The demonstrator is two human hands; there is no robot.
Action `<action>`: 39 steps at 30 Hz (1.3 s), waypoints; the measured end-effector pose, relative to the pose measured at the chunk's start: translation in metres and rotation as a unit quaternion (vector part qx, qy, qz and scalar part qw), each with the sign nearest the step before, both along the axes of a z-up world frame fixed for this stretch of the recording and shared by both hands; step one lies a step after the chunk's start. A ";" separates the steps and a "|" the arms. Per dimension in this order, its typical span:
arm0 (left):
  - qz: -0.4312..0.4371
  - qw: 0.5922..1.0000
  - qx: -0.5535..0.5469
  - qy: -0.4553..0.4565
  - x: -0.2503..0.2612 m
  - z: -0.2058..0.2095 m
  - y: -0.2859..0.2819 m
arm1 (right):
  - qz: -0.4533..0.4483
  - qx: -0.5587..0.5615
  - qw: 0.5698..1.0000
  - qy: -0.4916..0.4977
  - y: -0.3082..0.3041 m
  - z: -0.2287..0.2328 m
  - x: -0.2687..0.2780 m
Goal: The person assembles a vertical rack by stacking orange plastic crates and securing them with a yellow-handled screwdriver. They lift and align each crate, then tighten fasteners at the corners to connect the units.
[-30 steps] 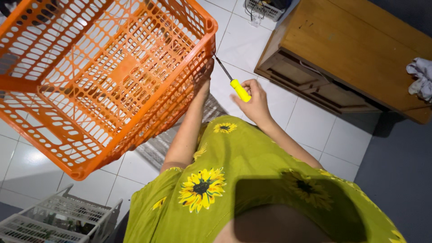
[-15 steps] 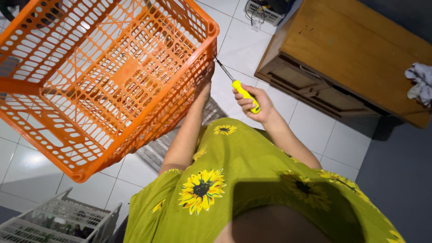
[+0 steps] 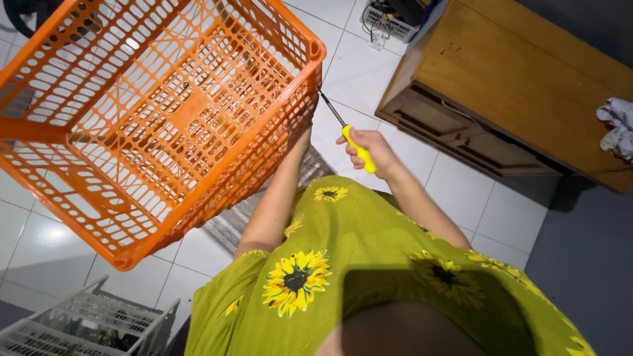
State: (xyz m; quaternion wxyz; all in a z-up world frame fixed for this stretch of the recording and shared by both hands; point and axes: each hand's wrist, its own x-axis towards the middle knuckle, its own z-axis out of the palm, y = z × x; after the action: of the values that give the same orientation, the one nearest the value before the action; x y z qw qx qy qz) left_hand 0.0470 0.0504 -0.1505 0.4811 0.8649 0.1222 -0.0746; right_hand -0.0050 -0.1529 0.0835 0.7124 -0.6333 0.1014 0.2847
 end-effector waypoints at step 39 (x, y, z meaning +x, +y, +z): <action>0.149 0.953 -0.256 0.061 -0.002 0.040 -0.001 | 0.065 -0.341 0.862 -0.369 0.010 -0.020 -0.002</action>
State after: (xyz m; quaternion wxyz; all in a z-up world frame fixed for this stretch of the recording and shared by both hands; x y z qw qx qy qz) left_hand 0.0451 0.0496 -0.1102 0.6835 0.6787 0.2554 -0.0837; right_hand -0.0073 -0.1432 0.0631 0.4171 -0.9006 -0.1197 0.0234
